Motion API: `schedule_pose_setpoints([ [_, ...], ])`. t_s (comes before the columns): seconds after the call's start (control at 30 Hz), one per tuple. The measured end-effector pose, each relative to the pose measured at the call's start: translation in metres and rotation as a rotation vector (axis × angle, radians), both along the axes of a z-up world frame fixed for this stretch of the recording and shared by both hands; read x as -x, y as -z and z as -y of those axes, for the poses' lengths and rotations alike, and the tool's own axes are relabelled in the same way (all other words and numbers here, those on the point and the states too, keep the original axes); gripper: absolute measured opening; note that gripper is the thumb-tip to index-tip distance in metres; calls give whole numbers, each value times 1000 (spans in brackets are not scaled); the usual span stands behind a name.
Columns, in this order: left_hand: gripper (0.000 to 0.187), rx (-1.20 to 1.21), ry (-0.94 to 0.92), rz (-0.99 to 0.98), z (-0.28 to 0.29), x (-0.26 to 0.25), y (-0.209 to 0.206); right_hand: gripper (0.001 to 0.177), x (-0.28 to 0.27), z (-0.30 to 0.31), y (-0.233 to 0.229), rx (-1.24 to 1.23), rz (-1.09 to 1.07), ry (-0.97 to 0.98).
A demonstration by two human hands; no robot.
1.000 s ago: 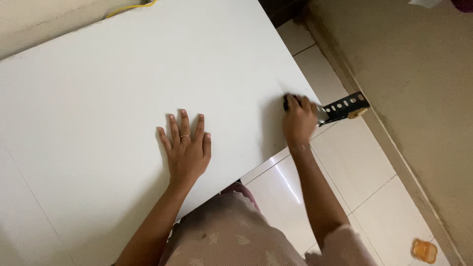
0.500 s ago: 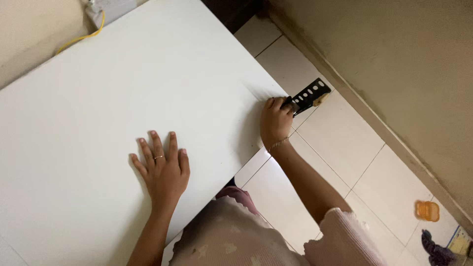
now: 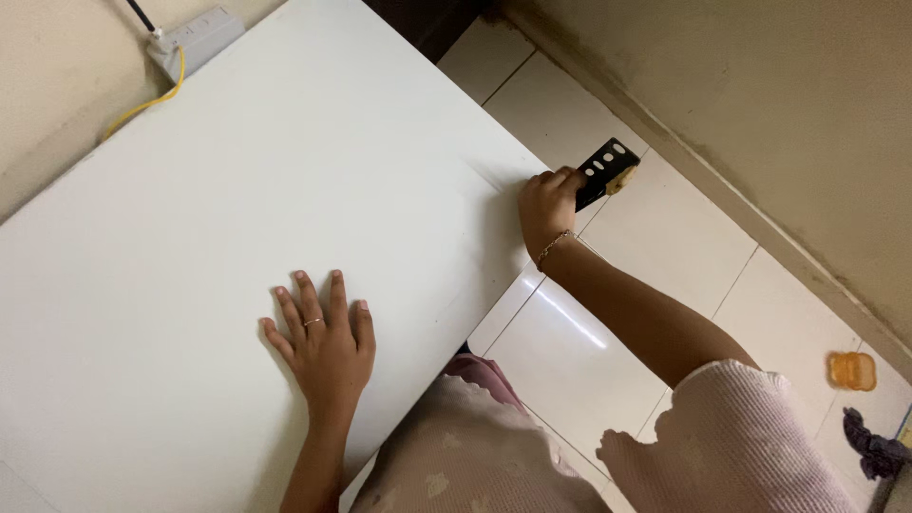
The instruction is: The person wipes a white surface with a cloth, repeatedly dipping the cloth into a small bowl of water and wringing it out. The person continues wiping the surface in a repetitive manner.
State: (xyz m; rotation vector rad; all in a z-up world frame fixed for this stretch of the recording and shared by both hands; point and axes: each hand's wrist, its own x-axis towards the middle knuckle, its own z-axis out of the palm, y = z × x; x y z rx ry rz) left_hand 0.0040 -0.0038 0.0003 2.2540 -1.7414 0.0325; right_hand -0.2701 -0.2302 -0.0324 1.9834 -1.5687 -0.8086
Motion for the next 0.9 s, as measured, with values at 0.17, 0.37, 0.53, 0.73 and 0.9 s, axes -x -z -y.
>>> schedule_pose_setpoints([
  [0.17, 53, 1, -15, 32, 3, 1, -2, 37, -4, 4, -1, 28, 174, 44],
  [0.37, 56, -46, -27, 58, 6, 3, -3, 5, -6, 6, -6, 164, 503, 175],
  [0.53, 54, -70, -32, 21, 6, 4, -7, 8, 5, -8, -1, 212, 501, -13],
  [0.73, 54, -36, -26, 55, 6, 4, -6, 16, -16, -18, 26, 305, 926, 167],
  [0.9, 54, -14, -22, 30, 5, 5, -8, 29, -17, -47, 31, 248, 954, -203],
])
